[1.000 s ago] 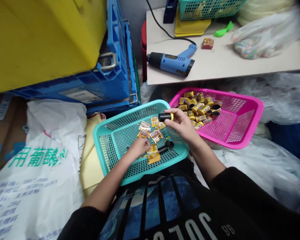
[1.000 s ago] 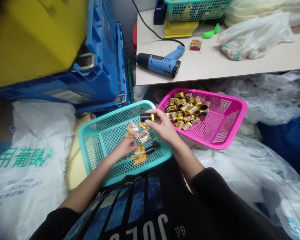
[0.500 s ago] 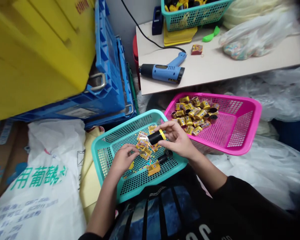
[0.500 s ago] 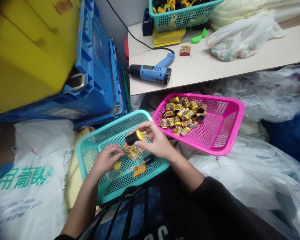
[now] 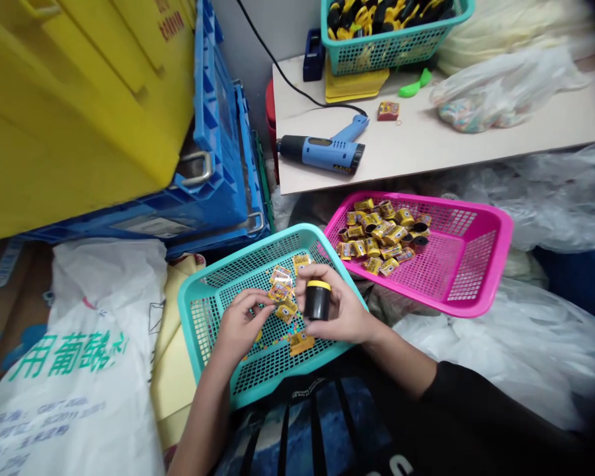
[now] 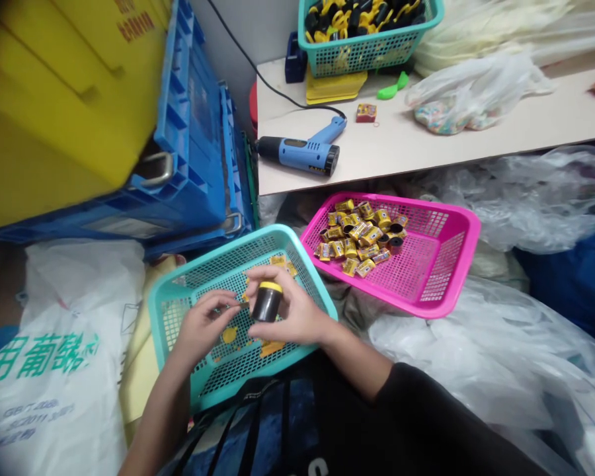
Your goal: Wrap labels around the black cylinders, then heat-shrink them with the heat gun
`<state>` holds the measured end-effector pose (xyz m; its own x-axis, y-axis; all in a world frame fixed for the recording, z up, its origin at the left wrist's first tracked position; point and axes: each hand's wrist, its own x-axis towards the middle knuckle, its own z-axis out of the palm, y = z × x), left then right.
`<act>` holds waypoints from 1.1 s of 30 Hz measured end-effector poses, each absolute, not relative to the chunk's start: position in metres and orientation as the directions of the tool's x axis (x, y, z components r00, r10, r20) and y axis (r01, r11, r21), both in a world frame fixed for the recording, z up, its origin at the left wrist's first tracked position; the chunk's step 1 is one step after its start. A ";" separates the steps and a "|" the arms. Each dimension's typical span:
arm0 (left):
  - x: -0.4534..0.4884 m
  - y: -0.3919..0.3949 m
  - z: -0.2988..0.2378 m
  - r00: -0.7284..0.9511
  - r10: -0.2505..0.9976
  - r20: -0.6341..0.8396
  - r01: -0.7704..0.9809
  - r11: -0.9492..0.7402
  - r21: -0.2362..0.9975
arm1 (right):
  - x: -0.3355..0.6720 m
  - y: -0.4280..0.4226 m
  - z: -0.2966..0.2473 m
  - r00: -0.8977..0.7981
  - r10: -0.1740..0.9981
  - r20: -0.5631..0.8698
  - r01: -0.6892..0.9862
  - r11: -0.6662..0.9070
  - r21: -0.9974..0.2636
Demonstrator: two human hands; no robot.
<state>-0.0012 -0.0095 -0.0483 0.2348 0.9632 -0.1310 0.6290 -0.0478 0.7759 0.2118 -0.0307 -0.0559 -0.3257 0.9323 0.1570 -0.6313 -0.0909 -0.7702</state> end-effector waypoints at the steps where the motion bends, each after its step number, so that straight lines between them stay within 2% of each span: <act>1: 0.000 -0.010 -0.047 0.238 0.963 -0.128 0.620 -0.050 0.783 | 0.212 -0.033 -0.055 -0.332 0.926 0.179 -0.584 -0.053 -0.810; 4: 0.001 -0.012 -0.043 0.229 0.967 -0.113 0.596 -0.048 0.801 | 0.214 -0.037 -0.052 -0.322 0.912 0.253 -0.450 0.087 -0.889; 7: 0.003 -0.014 -0.039 0.202 0.970 -0.132 0.575 -0.009 0.818 | 0.215 -0.038 -0.051 -0.264 0.897 0.354 -0.371 0.245 -0.896; 10: 0.006 -0.017 -0.033 0.169 0.956 -0.242 0.495 0.130 0.859 | 0.214 -0.036 -0.050 -0.198 0.891 0.409 -0.351 0.325 -0.878; 13: 0.012 -0.020 -0.022 0.137 0.916 -0.376 0.373 0.304 0.877 | 0.215 -0.029 -0.053 -0.140 0.914 0.381 -0.251 0.339 -0.907; 16: 0.016 -0.021 -0.011 0.114 0.893 -0.436 0.302 0.387 0.871 | 0.219 -0.022 -0.058 -0.114 0.958 0.264 -0.102 0.253 -0.962; 18: 0.017 -0.022 -0.006 0.111 0.899 -0.424 0.294 0.378 0.878 | 0.223 -0.017 -0.061 -0.125 0.982 0.140 -0.084 0.130 -0.988; 21: 0.016 -0.023 -0.004 0.133 0.919 -0.372 0.355 0.306 0.883 | 0.224 -0.013 -0.063 -0.205 0.979 0.006 -0.100 -0.014 -0.995; 24: 0.014 -0.024 -0.004 0.249 0.908 -0.338 0.478 0.188 0.858 | 0.218 -0.011 -0.061 -0.367 0.930 -0.020 -0.013 -0.026 -1.000; 27: 0.011 -0.025 -0.004 0.335 0.901 -0.276 0.533 0.061 0.844 | 0.209 -0.011 -0.060 -0.484 0.871 0.087 0.046 0.124 -0.991; 29: 0.008 -0.026 -0.005 0.314 0.933 -0.173 0.526 -0.020 0.850 | 0.205 -0.013 -0.060 -0.406 0.875 0.263 0.050 0.309 -0.950; 31: 0.007 -0.028 -0.007 0.253 0.965 -0.066 0.436 -0.053 0.898 | 0.204 -0.015 -0.061 -0.246 0.818 0.520 0.107 0.557 -0.824; 33: 0.008 -0.030 -0.009 0.196 0.977 -0.079 0.242 0.030 0.970 | 0.206 -0.018 -0.061 -0.162 0.661 0.732 0.210 0.748 -0.629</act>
